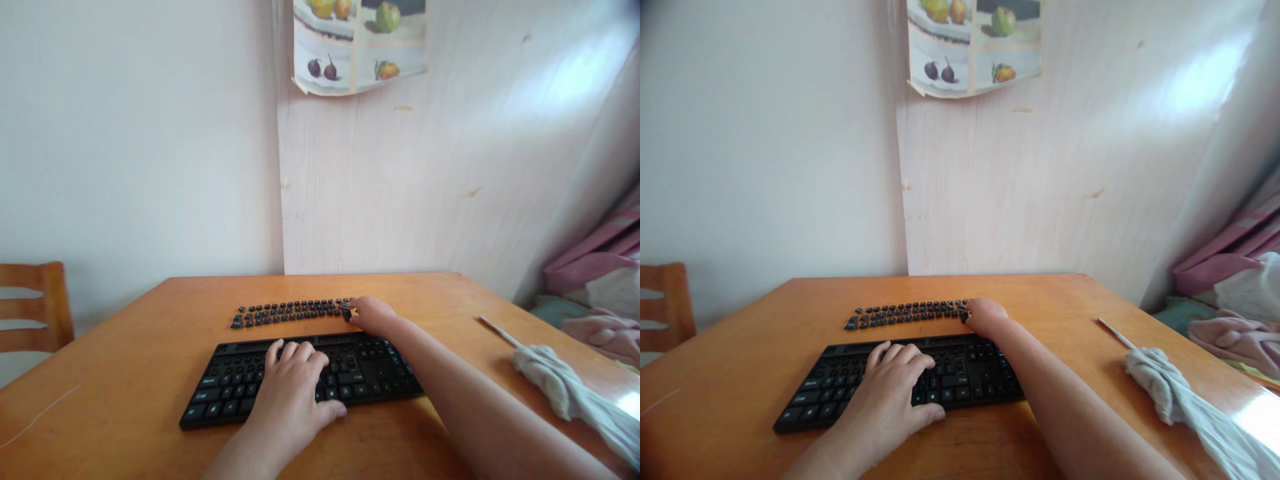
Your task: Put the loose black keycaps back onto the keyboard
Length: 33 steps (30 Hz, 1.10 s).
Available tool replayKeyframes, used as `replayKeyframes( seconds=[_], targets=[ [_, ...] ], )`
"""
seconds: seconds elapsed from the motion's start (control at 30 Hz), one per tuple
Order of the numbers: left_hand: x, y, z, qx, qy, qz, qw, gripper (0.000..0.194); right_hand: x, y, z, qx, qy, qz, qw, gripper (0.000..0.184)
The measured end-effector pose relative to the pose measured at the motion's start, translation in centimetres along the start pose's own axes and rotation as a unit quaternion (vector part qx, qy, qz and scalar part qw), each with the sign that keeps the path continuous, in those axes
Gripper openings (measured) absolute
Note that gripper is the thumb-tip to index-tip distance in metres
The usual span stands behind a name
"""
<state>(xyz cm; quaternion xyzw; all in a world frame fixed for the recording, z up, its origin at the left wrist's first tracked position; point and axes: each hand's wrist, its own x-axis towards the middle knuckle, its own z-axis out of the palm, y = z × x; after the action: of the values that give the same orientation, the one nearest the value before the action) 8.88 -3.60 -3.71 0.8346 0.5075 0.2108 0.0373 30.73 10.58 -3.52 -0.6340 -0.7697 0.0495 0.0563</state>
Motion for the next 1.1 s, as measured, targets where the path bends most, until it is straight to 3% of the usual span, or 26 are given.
replayKeyframes(
  seconds=[1.1],
  targets=[
    [0.05,-0.06,0.14,0.002,-0.007,-0.001,1.0,0.051,0.27,0.3,-0.04,0.026,0.029,-0.008,0.999,0.038]
  ],
)
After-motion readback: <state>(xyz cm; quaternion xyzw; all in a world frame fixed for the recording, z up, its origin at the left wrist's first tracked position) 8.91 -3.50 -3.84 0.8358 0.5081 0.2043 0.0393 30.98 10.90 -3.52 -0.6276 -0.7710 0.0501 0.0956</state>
